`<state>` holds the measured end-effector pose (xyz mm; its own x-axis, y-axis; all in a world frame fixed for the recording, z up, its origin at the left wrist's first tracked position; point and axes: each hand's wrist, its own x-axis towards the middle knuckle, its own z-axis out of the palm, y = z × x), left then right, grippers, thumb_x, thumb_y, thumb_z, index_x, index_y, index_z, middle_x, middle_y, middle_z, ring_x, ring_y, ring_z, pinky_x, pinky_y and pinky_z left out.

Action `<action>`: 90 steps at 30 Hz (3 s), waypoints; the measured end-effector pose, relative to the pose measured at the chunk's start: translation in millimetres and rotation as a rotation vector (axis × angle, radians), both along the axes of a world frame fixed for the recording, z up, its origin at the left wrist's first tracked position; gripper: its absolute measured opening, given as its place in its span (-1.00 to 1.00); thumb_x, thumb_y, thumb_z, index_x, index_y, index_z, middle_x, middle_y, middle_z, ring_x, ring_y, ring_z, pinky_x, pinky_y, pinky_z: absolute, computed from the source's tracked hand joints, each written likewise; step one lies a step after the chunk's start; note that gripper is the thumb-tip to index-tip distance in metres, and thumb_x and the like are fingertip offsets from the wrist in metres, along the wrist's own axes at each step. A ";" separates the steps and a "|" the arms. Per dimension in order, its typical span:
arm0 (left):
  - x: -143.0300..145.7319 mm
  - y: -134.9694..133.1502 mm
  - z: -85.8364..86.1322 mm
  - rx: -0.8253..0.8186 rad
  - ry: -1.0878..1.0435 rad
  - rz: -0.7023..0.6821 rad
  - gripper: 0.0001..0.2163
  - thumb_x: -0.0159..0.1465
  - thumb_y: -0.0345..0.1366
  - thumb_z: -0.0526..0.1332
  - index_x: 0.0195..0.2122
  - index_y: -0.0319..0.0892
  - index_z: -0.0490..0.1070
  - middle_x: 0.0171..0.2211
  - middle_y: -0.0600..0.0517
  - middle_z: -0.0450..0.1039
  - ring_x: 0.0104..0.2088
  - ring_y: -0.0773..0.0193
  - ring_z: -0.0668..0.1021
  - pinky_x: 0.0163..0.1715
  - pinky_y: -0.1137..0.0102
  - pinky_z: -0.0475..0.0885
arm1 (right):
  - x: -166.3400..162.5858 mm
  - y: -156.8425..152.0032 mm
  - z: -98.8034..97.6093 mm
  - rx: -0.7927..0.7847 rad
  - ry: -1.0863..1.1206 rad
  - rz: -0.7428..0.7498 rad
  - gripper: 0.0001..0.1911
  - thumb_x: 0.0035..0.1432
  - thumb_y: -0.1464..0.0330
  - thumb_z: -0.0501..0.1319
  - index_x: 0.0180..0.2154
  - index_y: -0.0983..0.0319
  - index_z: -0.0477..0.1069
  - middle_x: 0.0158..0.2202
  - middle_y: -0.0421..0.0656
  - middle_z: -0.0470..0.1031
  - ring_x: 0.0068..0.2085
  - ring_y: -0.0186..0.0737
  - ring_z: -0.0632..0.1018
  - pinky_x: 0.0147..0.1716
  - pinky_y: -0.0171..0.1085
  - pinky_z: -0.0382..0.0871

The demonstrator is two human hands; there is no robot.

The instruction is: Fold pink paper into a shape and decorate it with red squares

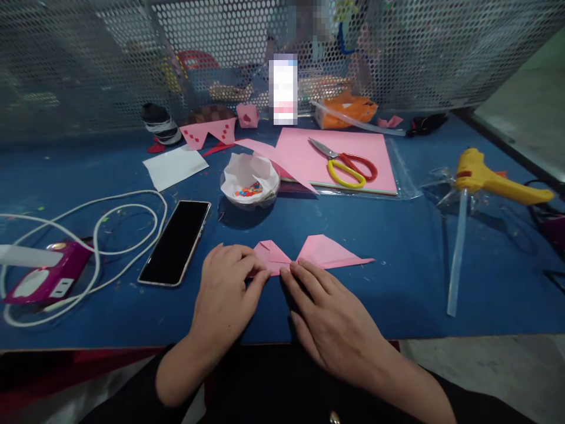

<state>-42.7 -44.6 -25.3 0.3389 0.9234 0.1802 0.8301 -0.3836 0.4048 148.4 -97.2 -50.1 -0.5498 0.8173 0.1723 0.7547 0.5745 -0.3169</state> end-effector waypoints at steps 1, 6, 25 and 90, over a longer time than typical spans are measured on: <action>-2.5 1.9 0.1 -0.008 0.004 -0.008 -0.83 0.31 -0.33 0.19 -0.42 -0.13 0.49 -0.30 0.01 0.50 -0.22 0.13 0.50 -0.06 0.09 0.32 | -0.3 0.4 0.0 -0.014 -0.004 0.002 -0.42 0.32 0.35 0.02 0.30 0.49 0.17 0.27 0.16 0.30 0.30 0.13 0.26 0.29 0.03 0.21; -19.5 7.6 1.2 -0.041 0.039 -0.009 -0.81 0.30 -0.28 0.19 -0.43 -0.12 0.51 -0.26 -0.01 0.50 -0.20 0.11 0.49 -0.14 0.14 0.33 | -1.4 0.6 0.6 -0.045 0.002 -0.015 -0.42 0.31 0.34 0.04 0.31 0.41 0.17 0.24 0.15 0.31 0.28 0.12 0.27 0.28 0.02 0.22; -53.2 5.9 6.8 -0.146 0.102 0.059 -0.80 0.28 -0.25 0.11 -0.45 -0.14 0.43 -0.18 -0.08 0.41 -0.10 0.02 0.43 -0.07 0.08 0.33 | -2.6 -1.3 -0.8 0.004 -0.006 -0.045 -0.43 0.28 0.39 0.06 0.30 0.37 0.20 0.20 0.13 0.30 0.25 0.08 0.27 0.23 0.03 0.27; -58.8 -56.9 -26.0 0.361 0.429 -0.098 -0.49 0.39 -0.11 0.02 0.26 -0.35 0.24 0.22 -0.26 0.37 0.20 -0.14 0.44 0.10 -0.10 0.35 | 46.2 -21.8 -19.9 0.292 -0.185 -0.435 -0.48 0.30 0.34 0.01 0.18 0.52 0.31 0.16 0.19 0.43 0.20 0.11 0.40 0.17 0.09 0.28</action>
<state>-101.5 -101.5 -51.3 0.5321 0.7894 0.3061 0.8449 -0.5183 -0.1321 194.6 -118.9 -70.1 -0.2153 0.9083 0.3587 0.9698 0.2419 -0.0306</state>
